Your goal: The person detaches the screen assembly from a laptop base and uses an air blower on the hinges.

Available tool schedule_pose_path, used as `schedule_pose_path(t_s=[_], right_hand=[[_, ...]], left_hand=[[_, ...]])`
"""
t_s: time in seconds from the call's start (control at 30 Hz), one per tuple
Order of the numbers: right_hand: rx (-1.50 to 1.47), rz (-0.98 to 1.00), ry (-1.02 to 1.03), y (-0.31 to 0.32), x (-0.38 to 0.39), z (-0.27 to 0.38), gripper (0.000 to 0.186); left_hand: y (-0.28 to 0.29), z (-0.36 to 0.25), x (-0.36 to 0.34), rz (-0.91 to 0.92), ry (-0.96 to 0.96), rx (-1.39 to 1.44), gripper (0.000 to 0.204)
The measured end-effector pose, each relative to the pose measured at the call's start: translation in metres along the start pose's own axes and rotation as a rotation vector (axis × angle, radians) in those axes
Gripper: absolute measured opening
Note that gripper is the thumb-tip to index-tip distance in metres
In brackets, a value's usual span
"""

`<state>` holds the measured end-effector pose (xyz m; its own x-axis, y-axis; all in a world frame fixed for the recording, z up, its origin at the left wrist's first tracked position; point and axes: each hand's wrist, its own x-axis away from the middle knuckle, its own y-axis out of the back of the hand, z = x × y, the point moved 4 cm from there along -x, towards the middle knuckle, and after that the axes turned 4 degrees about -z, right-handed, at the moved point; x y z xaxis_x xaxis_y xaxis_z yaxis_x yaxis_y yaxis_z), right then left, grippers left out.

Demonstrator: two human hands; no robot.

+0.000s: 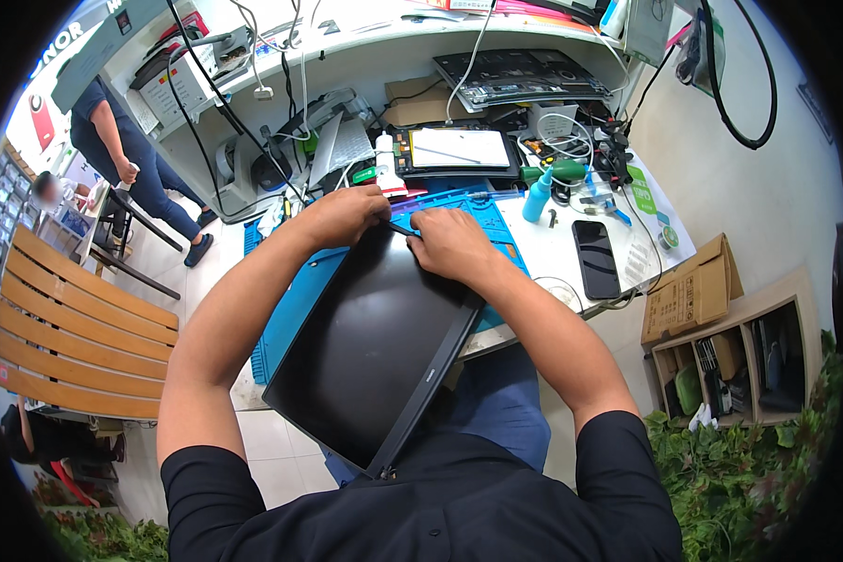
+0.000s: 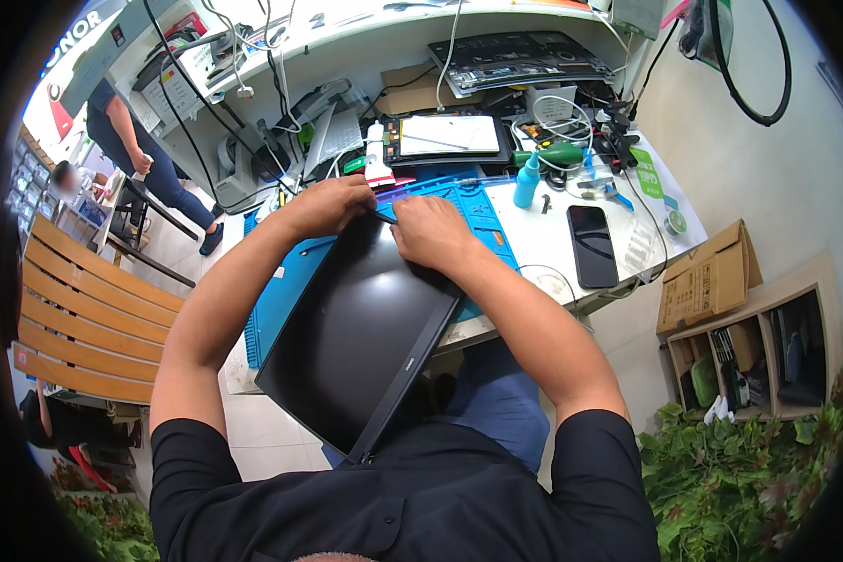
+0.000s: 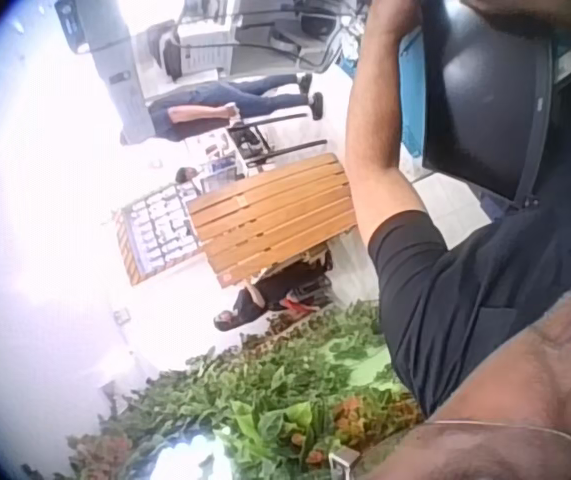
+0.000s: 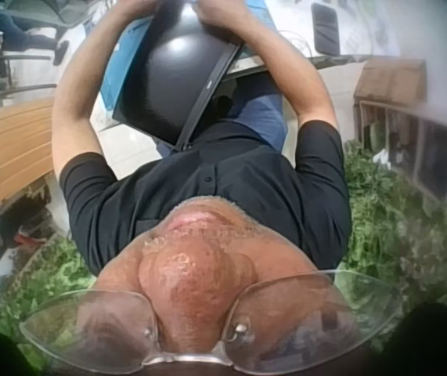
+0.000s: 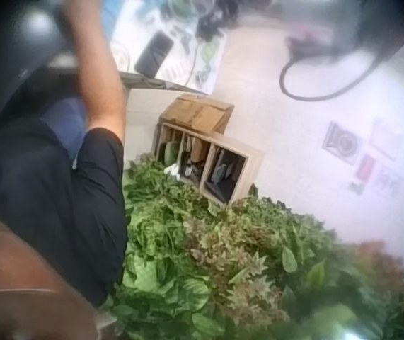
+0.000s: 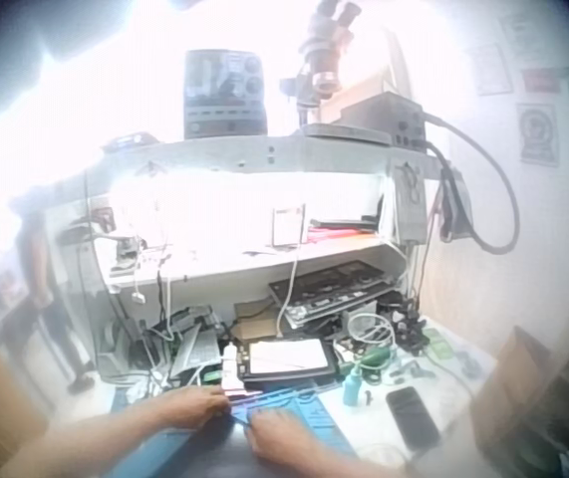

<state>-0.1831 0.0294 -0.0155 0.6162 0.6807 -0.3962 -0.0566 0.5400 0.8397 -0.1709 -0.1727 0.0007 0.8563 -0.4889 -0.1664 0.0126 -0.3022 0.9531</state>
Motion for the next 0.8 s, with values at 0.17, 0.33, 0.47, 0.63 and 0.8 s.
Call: schedule_pose_path(t_s=[0.17,0.33,0.47,0.63,0.8], right_hand=[[0.009,0.058,0.001,-0.018,-0.018,-0.010,0.019],[-0.130,0.042,0.025,-0.025,-0.035,-0.009,0.017],[-0.081,0.042,0.082,-0.033,-0.046,-0.011,0.015],[-0.026,0.037,0.099,-0.034,-0.047,-0.005,0.016],[0.000,0.037,0.114,-0.033,-0.048,-0.005,0.018]], left_hand=[[-0.001,0.010,-0.005,-0.032,0.075,0.146,0.021],[0.002,0.009,-0.007,-0.027,0.308,0.259,0.029],[0.004,0.004,-0.009,-0.044,0.385,0.198,0.035],[0.006,0.012,-0.001,-0.065,0.510,0.057,0.029],[0.007,0.010,-0.003,0.069,0.689,0.166,0.016]])
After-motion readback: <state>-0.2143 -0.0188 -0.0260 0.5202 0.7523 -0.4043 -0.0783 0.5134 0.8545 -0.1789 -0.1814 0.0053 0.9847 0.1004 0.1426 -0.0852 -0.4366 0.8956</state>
